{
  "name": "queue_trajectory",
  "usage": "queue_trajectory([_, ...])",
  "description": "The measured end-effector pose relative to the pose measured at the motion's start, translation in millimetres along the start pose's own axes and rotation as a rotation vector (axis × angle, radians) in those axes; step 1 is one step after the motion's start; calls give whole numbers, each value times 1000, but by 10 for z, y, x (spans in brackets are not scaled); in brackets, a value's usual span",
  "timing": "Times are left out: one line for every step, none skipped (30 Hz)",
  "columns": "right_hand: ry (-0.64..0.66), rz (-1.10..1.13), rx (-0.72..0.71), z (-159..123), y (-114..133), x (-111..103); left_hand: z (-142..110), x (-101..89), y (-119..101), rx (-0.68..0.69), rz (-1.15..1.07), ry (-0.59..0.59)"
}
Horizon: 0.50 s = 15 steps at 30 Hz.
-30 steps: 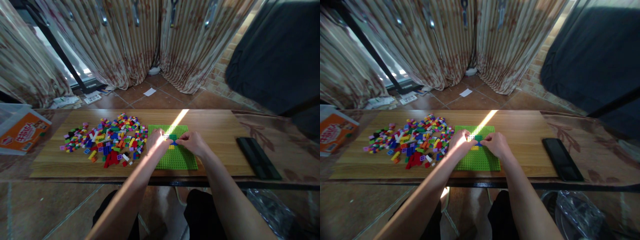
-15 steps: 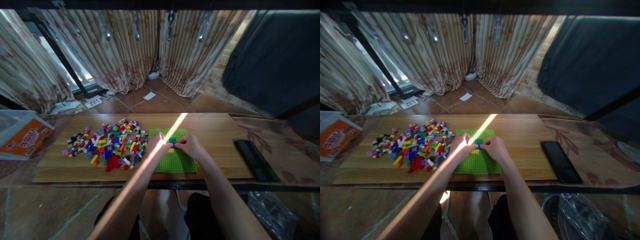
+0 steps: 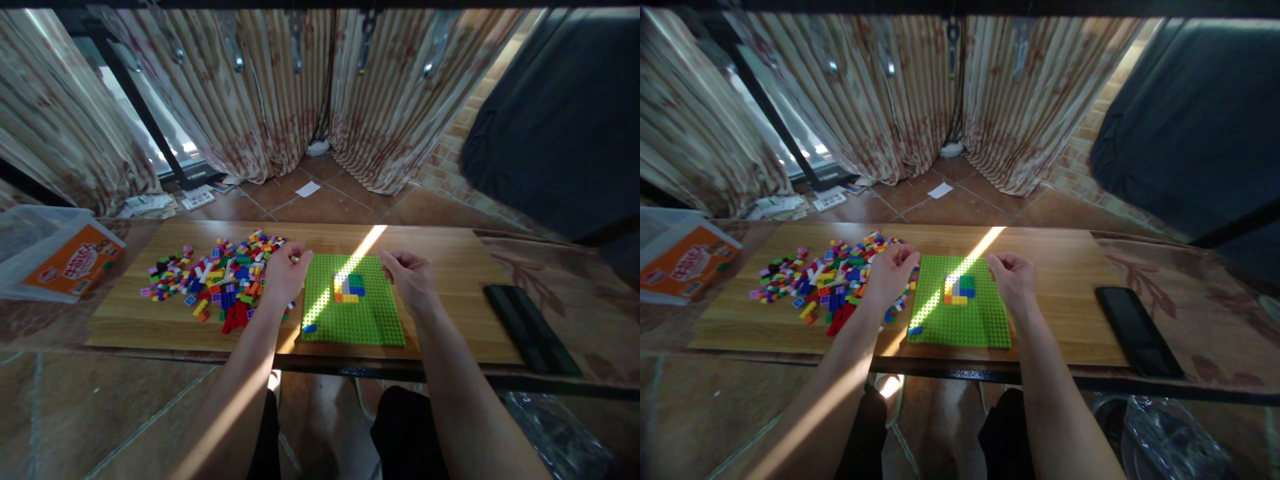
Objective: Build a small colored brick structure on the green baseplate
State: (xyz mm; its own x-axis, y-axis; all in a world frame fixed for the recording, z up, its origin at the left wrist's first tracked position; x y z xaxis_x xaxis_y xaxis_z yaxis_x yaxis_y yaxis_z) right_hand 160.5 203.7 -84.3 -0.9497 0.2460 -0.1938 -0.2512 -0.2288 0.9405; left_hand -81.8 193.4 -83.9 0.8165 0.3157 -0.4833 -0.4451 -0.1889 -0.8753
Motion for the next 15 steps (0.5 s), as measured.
queue_trajectory([13, -10, -28, -22, 31, 35, 31, -48, 22, -2, -31, -31])
queue_trajectory([49, -23, -59, -53, 65, 77, 59, -94, 41, -1, -63, -57])
queue_trajectory([110, -29, -93, -95, 104, 127, 83, -136, 58, 1, -92, -78])
queue_trajectory([194, -26, -125, -148, 146, 183, 102, -176, 73, 3, -114, -93])
queue_trajectory([297, -14, -151, -213, 193, 245, 119, -213, 86, 4, -131, -104])
queue_trajectory([410, 3, -169, -288, 244, 309, 132, -249, 98, 0, -141, -116])
queue_trajectory([521, 15, -183, -371, 297, 374, 143, -284, 110, -8, -144, -129])
queue_trajectory([627, 14, -196, -457, 349, 437, 153, -320, 122, -16, -145, -141])
queue_trajectory([725, -8, -217, -544, 399, 496, 163, -358, 134, -23, -152, -151])
queue_trajectory([813, -51, -246, -626, 440, 550, 171, -397, 146, -31, -165, -161])
queue_trajectory([904, -107, -277, -702, 467, 600, 180, -436, 159, -39, -181, -171])
queue_trajectory([975, -178, -314, -767, 479, 643, 188, -477, 173, -47, -202, -186])
queue_trajectory([1030, -258, -357, -820, 475, 678, 196, -518, 187, -54, -224, -205])
queue_trajectory([1066, -338, -406, -860, 456, 707, 202, -556, 202, -62, -246, -225])
queue_trajectory([1087, -408, -456, -889, 427, 730, 209, -591, 217, -70, -264, -242])
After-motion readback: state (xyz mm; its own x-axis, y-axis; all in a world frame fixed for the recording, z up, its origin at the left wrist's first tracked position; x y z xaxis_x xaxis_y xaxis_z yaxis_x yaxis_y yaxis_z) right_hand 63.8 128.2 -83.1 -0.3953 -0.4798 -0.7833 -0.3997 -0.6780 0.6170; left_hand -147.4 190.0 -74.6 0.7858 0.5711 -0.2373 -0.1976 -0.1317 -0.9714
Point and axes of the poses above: each hand's wrist, its own z-axis towards the middle knuckle, its own x-axis out of the palm, y = z × x, the point moved 2 cm from there along z, towards the middle knuckle, and after that the axes turned 13 degrees about -x, right-handed, at the moved point
